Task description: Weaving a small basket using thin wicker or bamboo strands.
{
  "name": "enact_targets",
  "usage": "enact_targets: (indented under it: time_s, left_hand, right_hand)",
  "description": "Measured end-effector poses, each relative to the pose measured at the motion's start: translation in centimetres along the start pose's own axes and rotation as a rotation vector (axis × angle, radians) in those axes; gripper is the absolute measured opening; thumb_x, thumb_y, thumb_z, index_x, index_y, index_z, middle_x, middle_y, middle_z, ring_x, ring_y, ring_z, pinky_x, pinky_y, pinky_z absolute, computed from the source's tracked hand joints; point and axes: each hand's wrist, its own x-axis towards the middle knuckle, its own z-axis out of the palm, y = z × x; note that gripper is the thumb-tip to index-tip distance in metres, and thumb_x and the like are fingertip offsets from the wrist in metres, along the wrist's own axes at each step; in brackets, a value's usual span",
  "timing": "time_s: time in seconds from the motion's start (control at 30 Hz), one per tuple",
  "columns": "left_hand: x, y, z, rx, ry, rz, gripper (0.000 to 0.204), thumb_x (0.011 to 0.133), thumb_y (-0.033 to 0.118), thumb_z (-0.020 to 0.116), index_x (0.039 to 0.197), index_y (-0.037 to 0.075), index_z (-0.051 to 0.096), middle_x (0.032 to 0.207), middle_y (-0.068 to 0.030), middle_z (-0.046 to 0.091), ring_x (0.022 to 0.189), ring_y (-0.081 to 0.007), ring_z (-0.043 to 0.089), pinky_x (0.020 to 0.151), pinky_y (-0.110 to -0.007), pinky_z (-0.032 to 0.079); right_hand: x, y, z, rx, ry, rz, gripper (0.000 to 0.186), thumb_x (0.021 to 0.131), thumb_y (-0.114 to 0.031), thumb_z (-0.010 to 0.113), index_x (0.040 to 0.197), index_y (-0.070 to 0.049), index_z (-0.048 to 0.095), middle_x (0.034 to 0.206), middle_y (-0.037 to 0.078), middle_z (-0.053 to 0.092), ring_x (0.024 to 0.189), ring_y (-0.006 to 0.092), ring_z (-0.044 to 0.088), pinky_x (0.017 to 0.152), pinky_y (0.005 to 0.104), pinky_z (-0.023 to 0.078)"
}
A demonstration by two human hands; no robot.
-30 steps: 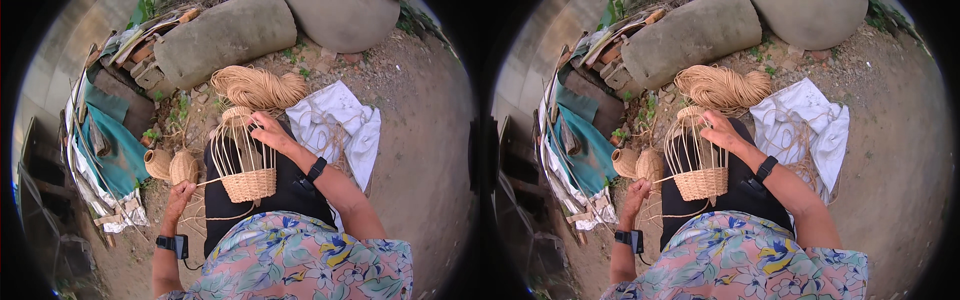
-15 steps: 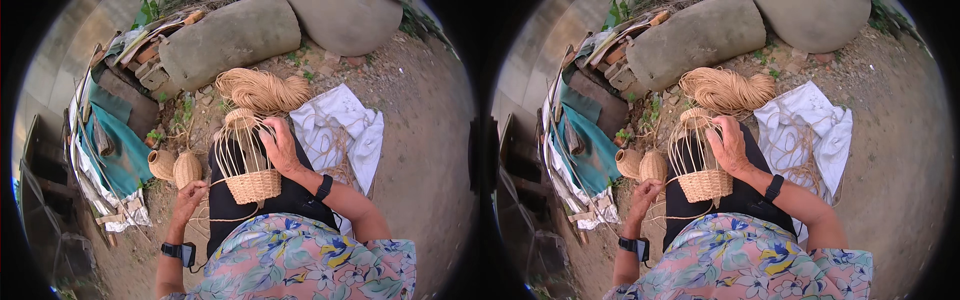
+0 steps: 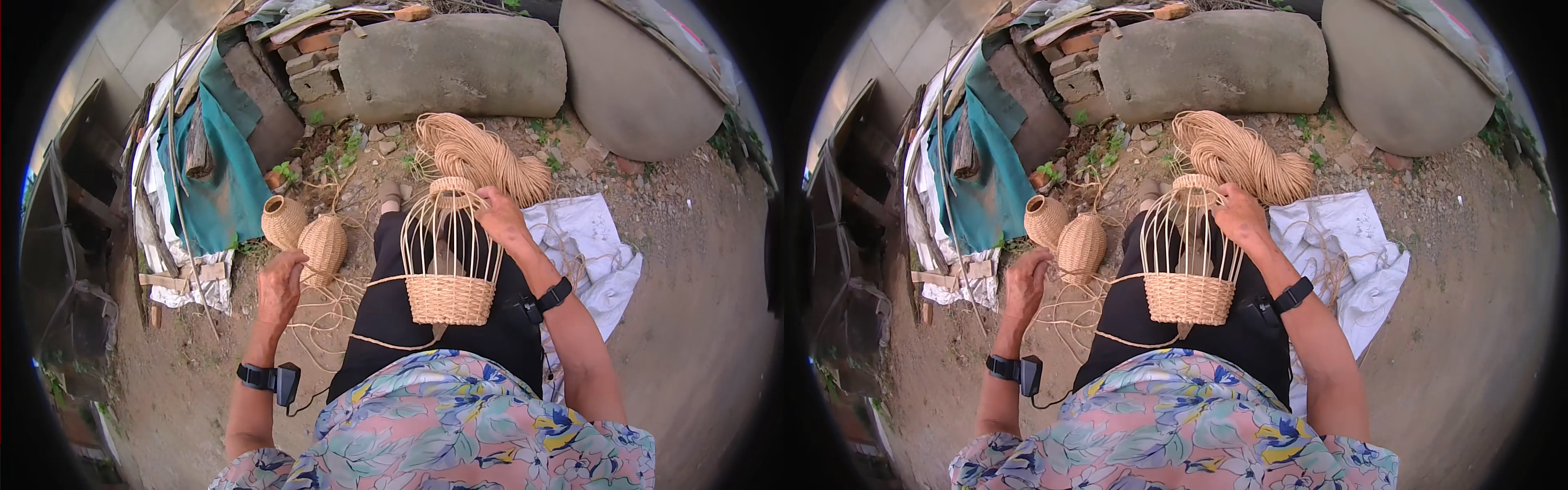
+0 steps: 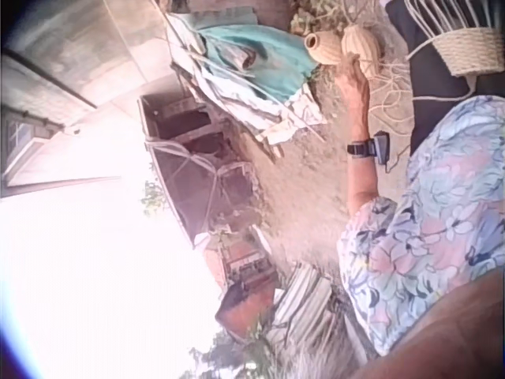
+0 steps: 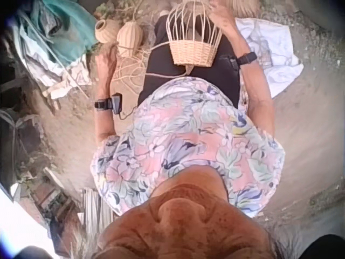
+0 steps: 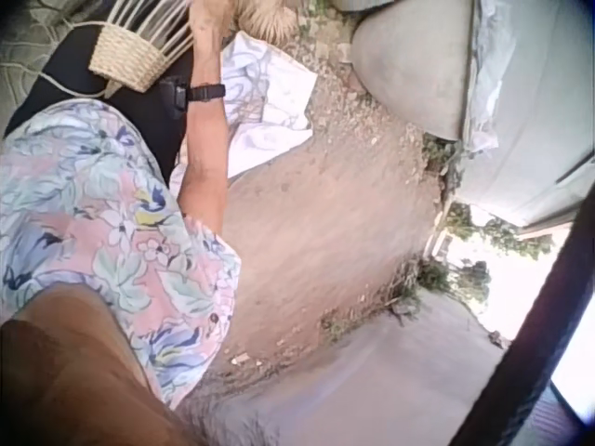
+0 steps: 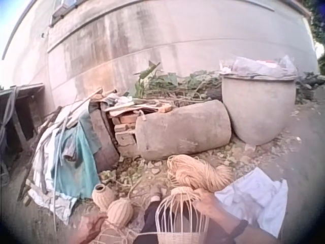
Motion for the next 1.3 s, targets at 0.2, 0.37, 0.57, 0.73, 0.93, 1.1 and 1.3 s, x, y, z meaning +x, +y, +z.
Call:
enact_targets:
  time_s: [0.2, 0.37, 0.57, 0.73, 0.93, 1.1, 1.3]
  left_hand:
    - [0.6, 1.0, -6.7, -0.715, 0.06, -0.378, 0.008, 0.087, 0.009, 0.067, 0.092, 0.003, 0.066, 0.088, -0.0033, 0.059, 0.079, -0.013, 0.057, 0.071, -0.026, 0.047]
    - [2.1, 5.3, -2.2, -1.543, -0.32, -0.413, 0.015, 0.086, 0.012, 0.07, 0.091, 0.004, 0.058, 0.087, -0.0094, 0.064, 0.069, -0.0156, 0.064, 0.06, -0.025, 0.054]
    - [3.8, 9.6, 8.7, -1.023, -0.403, -0.17, 0.011, 0.089, 0.003, 0.062, 0.1, 0.004, 0.064, 0.092, -0.0028, 0.062, 0.079, -0.0106, 0.063, 0.066, -0.027, 0.054]
    - [4.4, 12.1, 9.9, -0.486, -0.123, 0.253, 0.015, 0.083, -0.003, 0.058, 0.096, 0.004, 0.062, 0.087, -0.0108, 0.064, 0.072, -0.0249, 0.065, 0.062, -0.034, 0.052]
    - [5.0, 13.7, 8.1, -0.368, -0.133, 0.292, 0.017, 0.082, -0.002, 0.059, 0.097, 0.005, 0.063, 0.079, -0.0123, 0.059, 0.063, -0.032, 0.062, 0.053, -0.038, 0.05]
    - [4.9, 14.3, 8.3, -0.339, -0.131, 0.323, 0.023, 0.079, 0.0, 0.061, 0.101, 0.005, 0.064, 0.073, -0.0111, 0.053, 0.061, -0.0295, 0.057, 0.052, -0.039, 0.047]
    - [4.9, 13.9, 7.8, -0.335, -0.18, 0.321, 0.031, 0.079, 0.001, 0.064, 0.109, 0.007, 0.065, 0.07, -0.0087, 0.052, 0.059, -0.0234, 0.056, 0.051, -0.036, 0.045]
  right_hand:
    - [-3.8, 4.0, 0.7, 0.614, 0.126, -0.129, 0.048, 0.087, -0.011, 0.053, 0.134, -0.004, 0.046, 0.124, 0.011, 0.056, 0.095, 0.0158, 0.06, 0.067, 0.0242, 0.053]
    - [-4.8, 4.7, 0.6, 0.695, 0.145, -0.159, 0.051, 0.091, -0.018, 0.053, 0.138, -0.005, 0.042, 0.125, 0.01, 0.054, 0.098, 0.0169, 0.059, 0.071, 0.026, 0.054]
    - [-5.4, 4.3, 0.7, 0.766, 0.141, -0.163, 0.052, 0.089, -0.021, 0.058, 0.136, -0.002, 0.044, 0.123, 0.009, 0.054, 0.099, 0.018, 0.058, 0.072, 0.027, 0.055]
    - [-5.3, 4.9, 1.0, 0.815, 0.164, -0.183, 0.05, 0.09, -0.017, 0.057, 0.134, 0.0, 0.044, 0.123, 0.008, 0.053, 0.1, 0.0179, 0.058, 0.078, 0.0269, 0.054]
    - [-4.1, 6.6, -2.0, 0.493, 0.054, -0.234, 0.042, 0.092, -0.021, 0.054, 0.129, -0.001, 0.052, 0.115, 0.012, 0.062, 0.109, 0.0202, 0.057, 0.094, 0.032, 0.044]
    - [-6.1, -1.4, -3.0, 0.393, 0.136, -0.293, 0.046, 0.086, -0.025, 0.062, 0.122, 0.0, 0.053, 0.119, 0.016, 0.058, 0.108, 0.0266, 0.057, 0.093, 0.0342, 0.043]
    - [-5.6, -2.7, -1.2, 0.006, 0.216, -0.303, 0.053, 0.074, -0.017, 0.063, 0.123, -0.002, 0.05, 0.117, 0.021, 0.055, 0.113, 0.0377, 0.051, 0.099, 0.0427, 0.039]
